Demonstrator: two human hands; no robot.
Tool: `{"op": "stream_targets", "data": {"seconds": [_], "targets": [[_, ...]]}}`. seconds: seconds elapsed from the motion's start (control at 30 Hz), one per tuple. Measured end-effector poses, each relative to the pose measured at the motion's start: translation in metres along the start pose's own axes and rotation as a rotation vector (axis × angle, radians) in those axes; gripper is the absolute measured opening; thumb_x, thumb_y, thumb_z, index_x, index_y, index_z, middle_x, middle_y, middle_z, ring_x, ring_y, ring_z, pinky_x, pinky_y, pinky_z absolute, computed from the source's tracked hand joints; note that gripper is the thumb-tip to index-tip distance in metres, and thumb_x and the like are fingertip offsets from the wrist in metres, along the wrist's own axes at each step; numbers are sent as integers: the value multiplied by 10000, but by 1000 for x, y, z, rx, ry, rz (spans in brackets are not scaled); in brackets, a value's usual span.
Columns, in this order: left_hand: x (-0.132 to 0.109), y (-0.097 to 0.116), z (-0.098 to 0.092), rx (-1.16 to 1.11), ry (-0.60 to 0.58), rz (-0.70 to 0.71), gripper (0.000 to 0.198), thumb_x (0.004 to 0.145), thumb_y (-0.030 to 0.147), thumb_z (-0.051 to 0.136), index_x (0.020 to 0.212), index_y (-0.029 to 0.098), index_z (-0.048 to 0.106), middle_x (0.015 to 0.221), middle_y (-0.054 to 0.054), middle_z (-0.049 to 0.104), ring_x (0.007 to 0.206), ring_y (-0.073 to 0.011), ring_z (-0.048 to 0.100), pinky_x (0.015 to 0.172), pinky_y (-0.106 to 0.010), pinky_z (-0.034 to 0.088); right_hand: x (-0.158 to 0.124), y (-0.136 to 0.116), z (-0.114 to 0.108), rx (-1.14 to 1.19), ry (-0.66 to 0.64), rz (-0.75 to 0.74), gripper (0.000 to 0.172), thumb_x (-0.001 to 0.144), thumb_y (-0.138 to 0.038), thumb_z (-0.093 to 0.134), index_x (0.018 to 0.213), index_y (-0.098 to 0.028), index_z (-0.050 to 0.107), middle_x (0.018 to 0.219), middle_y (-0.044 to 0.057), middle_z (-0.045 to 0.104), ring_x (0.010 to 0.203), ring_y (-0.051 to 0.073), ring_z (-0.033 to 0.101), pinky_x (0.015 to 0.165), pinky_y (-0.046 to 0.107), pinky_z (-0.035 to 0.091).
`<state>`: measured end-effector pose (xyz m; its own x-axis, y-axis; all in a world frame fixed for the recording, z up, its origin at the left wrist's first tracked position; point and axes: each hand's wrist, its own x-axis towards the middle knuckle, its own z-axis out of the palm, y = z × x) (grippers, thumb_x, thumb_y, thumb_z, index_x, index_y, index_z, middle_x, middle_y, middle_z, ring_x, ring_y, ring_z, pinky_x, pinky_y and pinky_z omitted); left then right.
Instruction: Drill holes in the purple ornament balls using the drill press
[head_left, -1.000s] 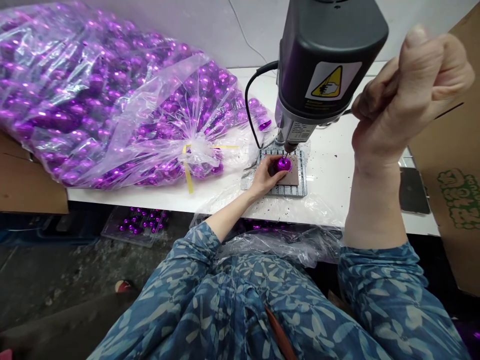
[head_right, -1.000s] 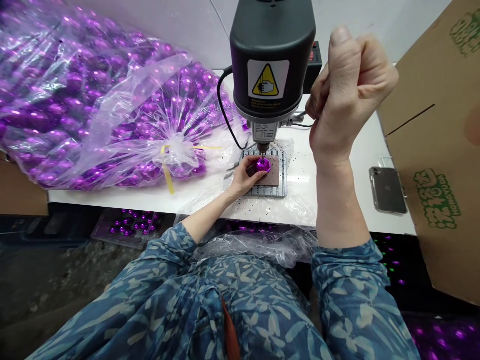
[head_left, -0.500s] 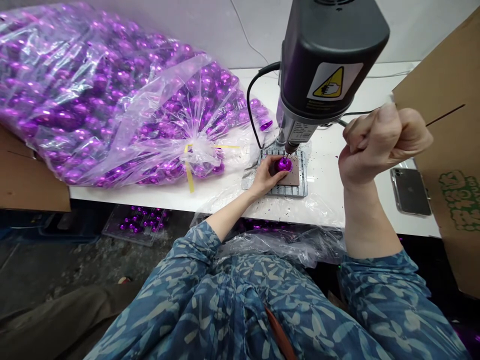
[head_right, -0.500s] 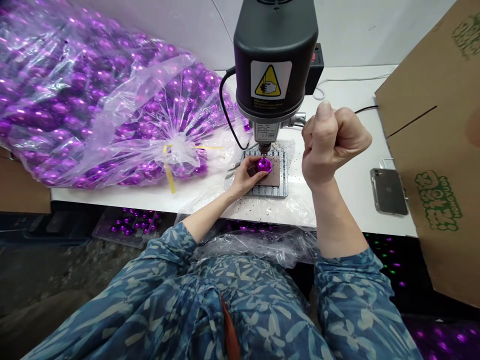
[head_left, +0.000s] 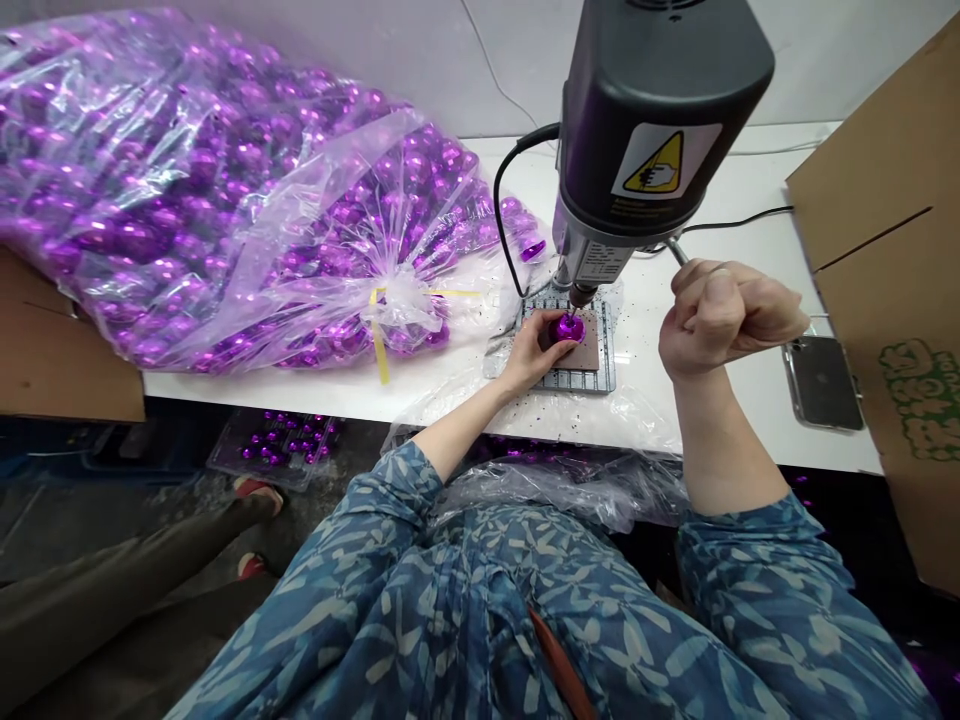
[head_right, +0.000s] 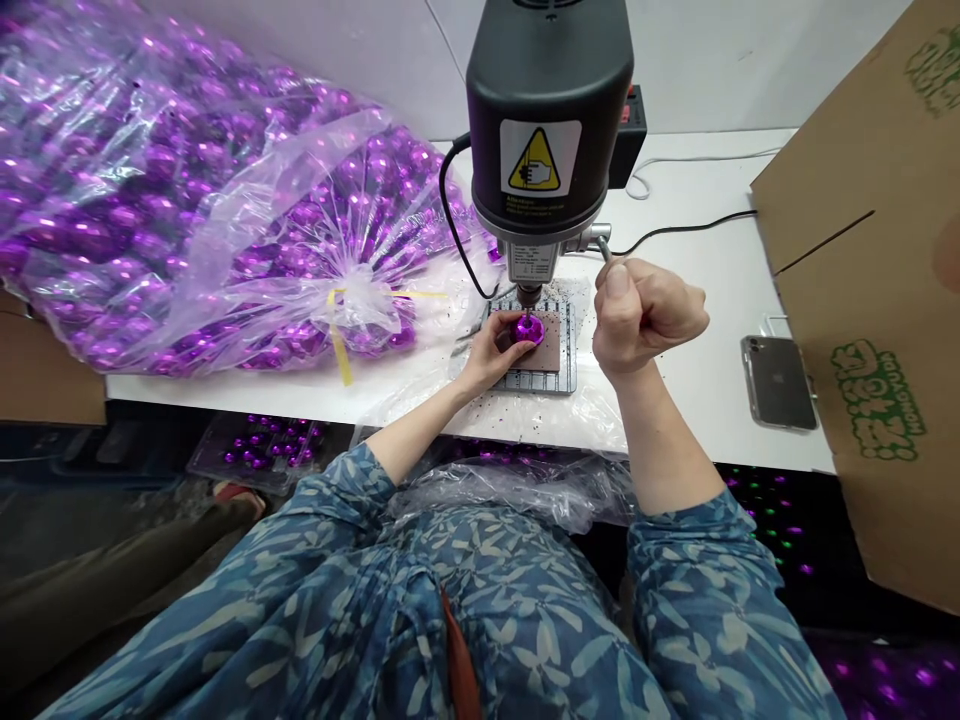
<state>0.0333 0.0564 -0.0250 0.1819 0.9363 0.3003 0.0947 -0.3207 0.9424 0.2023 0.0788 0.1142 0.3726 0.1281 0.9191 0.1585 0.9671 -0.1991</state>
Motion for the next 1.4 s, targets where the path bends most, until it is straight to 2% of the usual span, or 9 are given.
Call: {"op": "stream_targets", "data": {"seconds": [0.27, 0.47, 0.6, 0.7, 0.83, 1.03, 1.2, 1.3, 1.4], "targets": [[0, -3, 1, -34, -3, -2, 497, 888, 473, 821, 1266, 225, 614, 1268, -112, 695, 1222, -277, 666, 1103, -470, 515, -6, -7, 0, -24, -11, 53, 744, 895, -517, 692, 556, -160, 134, 381, -65, 135, 327, 20, 168, 385, 240, 174], [1, -5, 2, -22, 12, 39, 525, 898, 550, 802, 1262, 223, 612, 1285, -122, 689, 1226, -274, 684, 1092, -466, 544, 63, -17, 39, -17, 5, 334, 603, 865, -302, 738, 550, -209, 232, 409, -71, 304, 314, 50, 336, 335, 217, 126], [-7, 3, 1, 80, 123, 142, 485, 917, 563, 783, 1245, 244, 623, 1222, -102, 704, 1149, -246, 707, 1006, -451, 598, 96, -13, 54, -9, -12, 539, 503, 833, -105, 647, 519, -225, 274, 401, -89, 249, 303, 35, 261, 304, 220, 121], [-41, 11, -6, 236, 168, 349, 422, 944, 540, 756, 1229, 248, 649, 1158, -84, 706, 1094, -228, 708, 922, -437, 626, 98, -14, 55, 15, -15, 597, 472, 859, -82, 585, 520, -233, 294, 393, -87, 267, 304, 33, 234, 298, 226, 115], [-123, 15, -27, 435, -61, 621, 381, 954, 535, 738, 1153, 213, 694, 895, -27, 700, 759, -144, 672, 657, -270, 579, 95, -15, 50, 63, -40, 582, 506, 862, -195, 670, 519, -225, 300, 398, -79, 291, 318, 27, 230, 307, 228, 127], [-202, 19, -61, 878, -477, 388, 302, 992, 517, 667, 1135, 270, 763, 1048, -114, 784, 885, -232, 737, 728, -347, 617, 94, -5, 49, 61, -74, 447, 664, 808, -447, 811, 492, -219, 274, 382, -62, 279, 297, 47, 211, 285, 257, 106], [-150, 26, -79, 639, -304, 273, 291, 1002, 516, 617, 1030, 263, 760, 914, -94, 775, 760, -206, 693, 688, -342, 579, 95, -3, 49, 95, -73, 435, 751, 721, -558, 868, 467, -226, 244, 363, -57, 249, 277, 53, 218, 274, 253, 78], [-74, 23, -96, 578, 57, 122, 238, 1016, 404, 555, 1020, 232, 718, 862, -86, 730, 778, -209, 660, 761, -354, 547, 95, -4, 48, 92, -81, 433, 737, 716, -560, 869, 432, -207, 289, 350, -43, 276, 266, 60, 232, 277, 257, 80], [15, 12, -115, 596, 197, -82, 169, 960, 225, 554, 1059, 223, 691, 753, -35, 656, 715, -211, 612, 823, -381, 531, 95, -4, 46, 45, -102, 420, 710, 780, -560, 821, 451, -190, 313, 366, -47, 294, 280, 54, 254, 296, 241, 118]]}}
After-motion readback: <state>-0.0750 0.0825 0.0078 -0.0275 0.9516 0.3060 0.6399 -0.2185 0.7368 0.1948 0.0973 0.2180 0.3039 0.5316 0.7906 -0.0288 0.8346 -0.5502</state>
